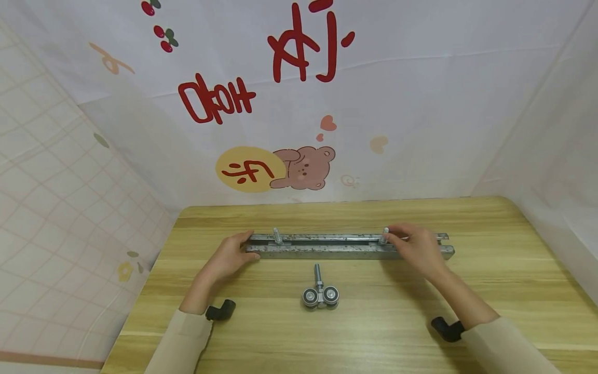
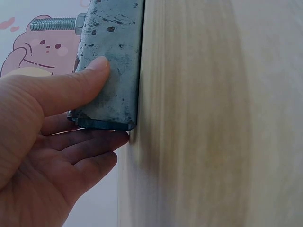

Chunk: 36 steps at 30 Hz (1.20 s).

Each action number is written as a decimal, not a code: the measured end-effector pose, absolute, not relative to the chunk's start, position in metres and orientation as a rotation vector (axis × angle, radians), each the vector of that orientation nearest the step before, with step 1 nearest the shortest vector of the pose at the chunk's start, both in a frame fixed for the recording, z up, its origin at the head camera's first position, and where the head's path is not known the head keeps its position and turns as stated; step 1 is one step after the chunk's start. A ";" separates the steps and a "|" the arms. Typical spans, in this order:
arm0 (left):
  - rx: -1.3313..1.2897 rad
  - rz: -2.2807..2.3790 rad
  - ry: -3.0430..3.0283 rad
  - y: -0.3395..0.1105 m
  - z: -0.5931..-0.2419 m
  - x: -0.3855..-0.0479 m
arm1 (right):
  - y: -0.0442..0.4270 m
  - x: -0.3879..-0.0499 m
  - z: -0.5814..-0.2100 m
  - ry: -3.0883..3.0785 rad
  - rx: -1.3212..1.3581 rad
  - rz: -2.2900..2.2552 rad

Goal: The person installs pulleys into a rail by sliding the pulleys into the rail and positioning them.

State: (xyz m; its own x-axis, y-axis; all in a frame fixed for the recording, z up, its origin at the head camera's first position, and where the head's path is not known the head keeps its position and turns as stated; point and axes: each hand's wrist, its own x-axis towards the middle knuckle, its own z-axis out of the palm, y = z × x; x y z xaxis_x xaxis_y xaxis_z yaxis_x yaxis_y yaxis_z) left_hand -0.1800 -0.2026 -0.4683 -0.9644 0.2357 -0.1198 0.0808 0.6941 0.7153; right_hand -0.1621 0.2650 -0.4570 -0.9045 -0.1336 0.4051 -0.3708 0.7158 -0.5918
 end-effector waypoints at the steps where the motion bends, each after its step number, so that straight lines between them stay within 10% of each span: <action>1: 0.256 1.128 2.701 -0.203 -0.468 -0.180 | 0.264 -0.162 -0.457 -2.591 0.393 0.998; 36: 0.275 1.141 2.693 -0.203 -0.469 -0.180 | 0.237 -0.163 -0.458 -2.592 0.404 1.049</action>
